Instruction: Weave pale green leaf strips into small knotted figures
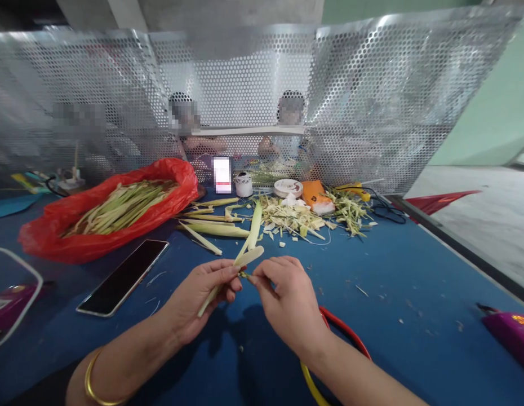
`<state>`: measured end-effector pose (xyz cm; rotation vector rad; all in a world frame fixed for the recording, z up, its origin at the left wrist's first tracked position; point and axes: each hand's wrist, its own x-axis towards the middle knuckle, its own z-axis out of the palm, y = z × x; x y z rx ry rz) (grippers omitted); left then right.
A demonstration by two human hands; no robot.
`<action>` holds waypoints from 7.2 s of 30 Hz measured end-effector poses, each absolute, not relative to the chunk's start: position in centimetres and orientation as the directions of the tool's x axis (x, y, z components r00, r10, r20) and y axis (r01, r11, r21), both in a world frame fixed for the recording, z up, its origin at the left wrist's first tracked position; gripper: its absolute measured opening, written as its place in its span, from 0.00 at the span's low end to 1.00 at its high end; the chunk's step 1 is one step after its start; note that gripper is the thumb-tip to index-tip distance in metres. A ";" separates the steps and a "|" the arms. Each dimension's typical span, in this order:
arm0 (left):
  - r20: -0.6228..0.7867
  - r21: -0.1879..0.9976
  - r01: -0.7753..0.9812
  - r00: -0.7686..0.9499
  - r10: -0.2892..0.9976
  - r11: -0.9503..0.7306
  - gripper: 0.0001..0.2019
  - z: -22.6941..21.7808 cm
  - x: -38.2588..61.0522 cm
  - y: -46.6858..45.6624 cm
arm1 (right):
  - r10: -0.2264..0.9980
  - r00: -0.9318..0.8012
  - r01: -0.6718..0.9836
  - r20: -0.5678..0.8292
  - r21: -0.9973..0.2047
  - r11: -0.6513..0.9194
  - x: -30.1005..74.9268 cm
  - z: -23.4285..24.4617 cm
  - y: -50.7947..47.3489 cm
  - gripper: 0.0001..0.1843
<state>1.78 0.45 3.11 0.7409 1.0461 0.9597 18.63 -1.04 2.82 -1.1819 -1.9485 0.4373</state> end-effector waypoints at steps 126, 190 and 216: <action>-0.338 0.928 -0.080 0.238 0.911 0.365 0.07 1.9 3.5 -1.2 | 0.997 -0.003 0.114 0.081 -0.990 0.081 17.7 0.6 -0.1 0.15; -0.327 0.877 -0.273 0.264 0.907 0.396 0.12 2.5 2.6 -0.7 | 0.697 -0.268 0.699 0.665 -0.364 0.616 18.6 2.3 -1.5 0.05; -0.285 0.853 -0.400 0.184 0.941 0.336 0.11 2.5 2.8 -0.4 | 0.370 -0.674 0.630 0.639 0.236 0.740 18.7 2.1 -1.4 0.15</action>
